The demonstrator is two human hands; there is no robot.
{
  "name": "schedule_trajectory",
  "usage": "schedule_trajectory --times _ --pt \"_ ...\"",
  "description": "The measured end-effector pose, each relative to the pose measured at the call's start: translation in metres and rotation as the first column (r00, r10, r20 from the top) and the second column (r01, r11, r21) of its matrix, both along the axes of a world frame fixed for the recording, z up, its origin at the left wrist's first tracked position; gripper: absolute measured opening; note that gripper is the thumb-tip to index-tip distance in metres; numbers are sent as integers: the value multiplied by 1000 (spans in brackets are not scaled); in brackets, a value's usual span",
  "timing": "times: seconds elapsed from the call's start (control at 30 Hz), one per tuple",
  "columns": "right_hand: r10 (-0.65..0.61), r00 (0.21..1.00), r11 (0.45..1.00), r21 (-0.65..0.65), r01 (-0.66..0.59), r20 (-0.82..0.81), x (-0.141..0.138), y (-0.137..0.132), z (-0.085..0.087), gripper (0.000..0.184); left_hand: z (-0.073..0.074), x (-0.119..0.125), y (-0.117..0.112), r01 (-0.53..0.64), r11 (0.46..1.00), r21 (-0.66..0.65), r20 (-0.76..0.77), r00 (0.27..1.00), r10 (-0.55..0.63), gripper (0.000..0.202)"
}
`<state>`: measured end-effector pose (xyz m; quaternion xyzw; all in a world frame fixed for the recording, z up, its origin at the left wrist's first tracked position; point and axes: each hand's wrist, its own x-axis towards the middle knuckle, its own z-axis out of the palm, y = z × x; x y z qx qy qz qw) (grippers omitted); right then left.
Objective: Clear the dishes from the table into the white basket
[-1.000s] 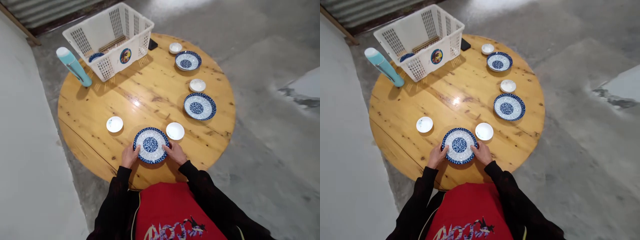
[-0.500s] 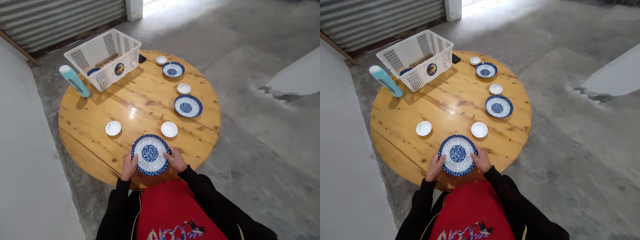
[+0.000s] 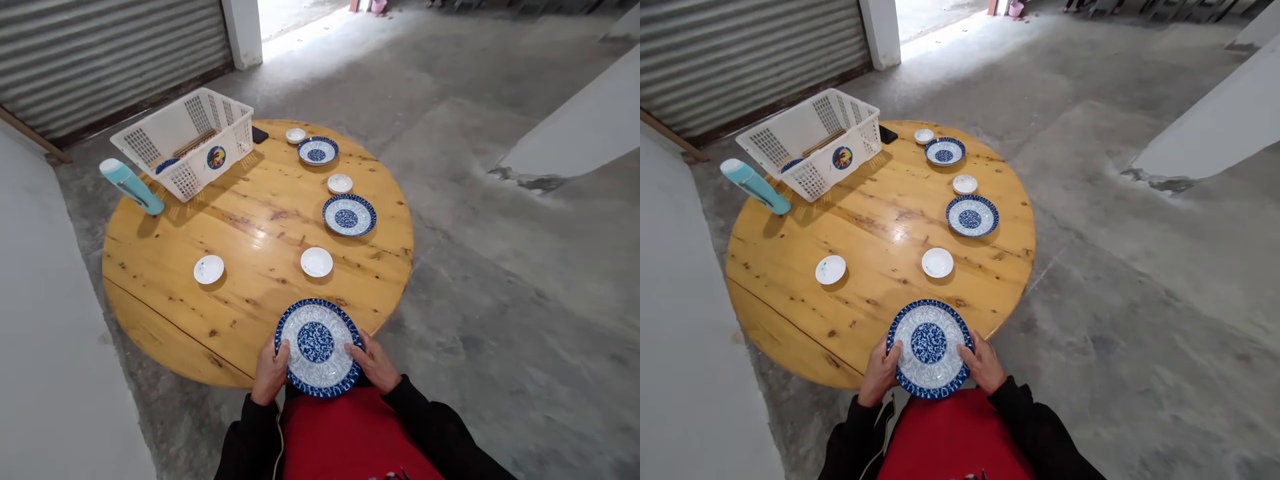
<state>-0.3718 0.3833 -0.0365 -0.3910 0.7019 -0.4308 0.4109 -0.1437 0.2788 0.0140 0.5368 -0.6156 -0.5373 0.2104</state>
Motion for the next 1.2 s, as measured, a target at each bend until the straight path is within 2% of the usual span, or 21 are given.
schedule_trajectory --times 0.17,0.4,0.53,0.63,0.77,0.9,1.03,1.2 --pt "-39 998 994 -102 34 -52 -52 25 -2 40 6 -57 23 3 997 -83 17 1000 -2 40" --pt "7 995 984 -176 -25 -103 -177 82 2 36 -7 -185 88 -24 995 -100 -29 999 21 42" --pt "8 991 989 -143 -27 -134 -241 111 5 34 -10 -247 118 -6 996 -91 -41 999 3 41" --pt "18 992 994 -101 -31 -128 -271 120 7 33 -7 -274 126 5 997 -82 7 1000 -4 39" --pt "27 995 995 -90 -35 -93 -292 111 7 32 -1 -294 120 -13 997 -81 61 998 18 36" --pt "37 997 995 -89 -43 -74 -311 83 7 30 1 -313 97 -24 997 -71 101 994 31 34" --pt "72 990 994 -73 -81 -119 -336 39 12 31 4 -332 62 -30 997 -76 225 973 47 32" --pt "154 974 985 -56 -165 -168 -360 -29 19 29 15 -345 11 -2 998 -65 413 910 28 32"
